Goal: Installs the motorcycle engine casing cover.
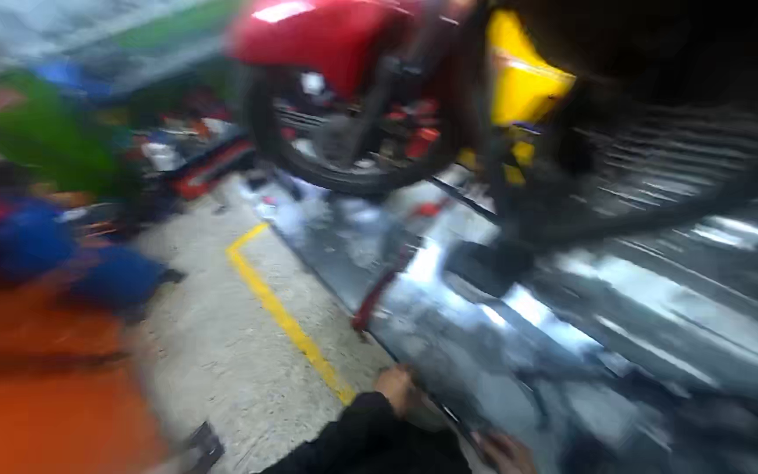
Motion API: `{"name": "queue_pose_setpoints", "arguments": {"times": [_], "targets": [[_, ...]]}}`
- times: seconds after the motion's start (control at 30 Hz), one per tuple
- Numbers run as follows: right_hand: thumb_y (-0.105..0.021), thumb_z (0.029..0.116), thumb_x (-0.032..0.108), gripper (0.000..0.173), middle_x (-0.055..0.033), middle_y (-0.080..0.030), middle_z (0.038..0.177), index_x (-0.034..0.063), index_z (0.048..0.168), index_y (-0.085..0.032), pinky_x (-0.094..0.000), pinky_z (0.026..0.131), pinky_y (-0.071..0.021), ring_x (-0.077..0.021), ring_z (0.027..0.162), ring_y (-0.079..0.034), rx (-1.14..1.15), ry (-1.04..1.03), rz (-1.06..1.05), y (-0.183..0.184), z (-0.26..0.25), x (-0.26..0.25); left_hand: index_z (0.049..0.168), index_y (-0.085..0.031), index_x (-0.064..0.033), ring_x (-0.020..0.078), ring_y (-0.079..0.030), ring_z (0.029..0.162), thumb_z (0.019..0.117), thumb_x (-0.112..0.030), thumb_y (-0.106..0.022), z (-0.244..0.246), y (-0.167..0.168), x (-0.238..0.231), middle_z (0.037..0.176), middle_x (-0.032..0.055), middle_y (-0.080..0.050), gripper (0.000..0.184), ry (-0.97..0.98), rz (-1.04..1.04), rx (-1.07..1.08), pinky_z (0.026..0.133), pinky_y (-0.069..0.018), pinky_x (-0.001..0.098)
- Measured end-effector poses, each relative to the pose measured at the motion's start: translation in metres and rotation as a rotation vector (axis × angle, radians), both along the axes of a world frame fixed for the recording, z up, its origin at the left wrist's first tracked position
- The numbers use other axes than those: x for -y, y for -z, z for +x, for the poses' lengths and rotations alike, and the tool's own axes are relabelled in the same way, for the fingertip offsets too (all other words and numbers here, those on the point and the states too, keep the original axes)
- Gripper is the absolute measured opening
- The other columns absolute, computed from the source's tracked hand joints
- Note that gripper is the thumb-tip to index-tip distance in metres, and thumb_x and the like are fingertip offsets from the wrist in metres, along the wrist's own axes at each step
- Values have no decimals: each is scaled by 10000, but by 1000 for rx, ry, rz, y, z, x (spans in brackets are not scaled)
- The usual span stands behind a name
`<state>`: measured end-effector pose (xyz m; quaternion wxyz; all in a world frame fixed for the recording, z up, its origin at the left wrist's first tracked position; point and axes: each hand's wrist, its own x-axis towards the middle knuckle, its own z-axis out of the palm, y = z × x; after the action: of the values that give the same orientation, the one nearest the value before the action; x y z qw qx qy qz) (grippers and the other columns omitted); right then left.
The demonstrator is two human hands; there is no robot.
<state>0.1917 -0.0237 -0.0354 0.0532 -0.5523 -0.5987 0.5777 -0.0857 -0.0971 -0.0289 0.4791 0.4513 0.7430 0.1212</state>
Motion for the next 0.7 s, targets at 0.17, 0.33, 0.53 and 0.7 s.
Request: {"name": "queue_pose_setpoints", "arguments": {"times": [0.17,0.33,0.53,0.7], "targets": [[-774,914,260,380,-192,-712,1173,-3,1182,-713,-463,1044,-506,-293,1121,-674,324,-103,-100,45,-11,-26,1225,-720,-76,302,-652,1216,986,-330,-631,6,55,-39,1264,153,-696,360,79,-63,-28,1084,-493,524],[-720,951,294,367,-185,-703,1222,31,1206,-715,-505,1079,-469,-314,1186,-649,406,-37,-157,54,-17,-32,1221,-724,-82,276,-659,1210,998,-293,-625,30,71,-69,1243,136,-713,322,201,-99,18,1093,-486,507],[-722,947,327,385,-168,-704,1221,63,1227,-710,-530,1069,-475,-314,1180,-652,401,97,-156,61,-10,-34,1210,-727,-76,268,-654,1202,999,-301,-636,65,71,-99,1232,140,-708,322,283,-107,51,1098,-479,485],[-759,922,303,625,-193,-643,1345,86,1466,-541,-508,1123,-441,-330,1264,-609,383,91,-142,61,18,-19,1313,-671,-63,307,-610,1280,1004,-291,-619,66,73,-100,1322,168,-667,388,396,-141,-21,1129,-444,514]]}}
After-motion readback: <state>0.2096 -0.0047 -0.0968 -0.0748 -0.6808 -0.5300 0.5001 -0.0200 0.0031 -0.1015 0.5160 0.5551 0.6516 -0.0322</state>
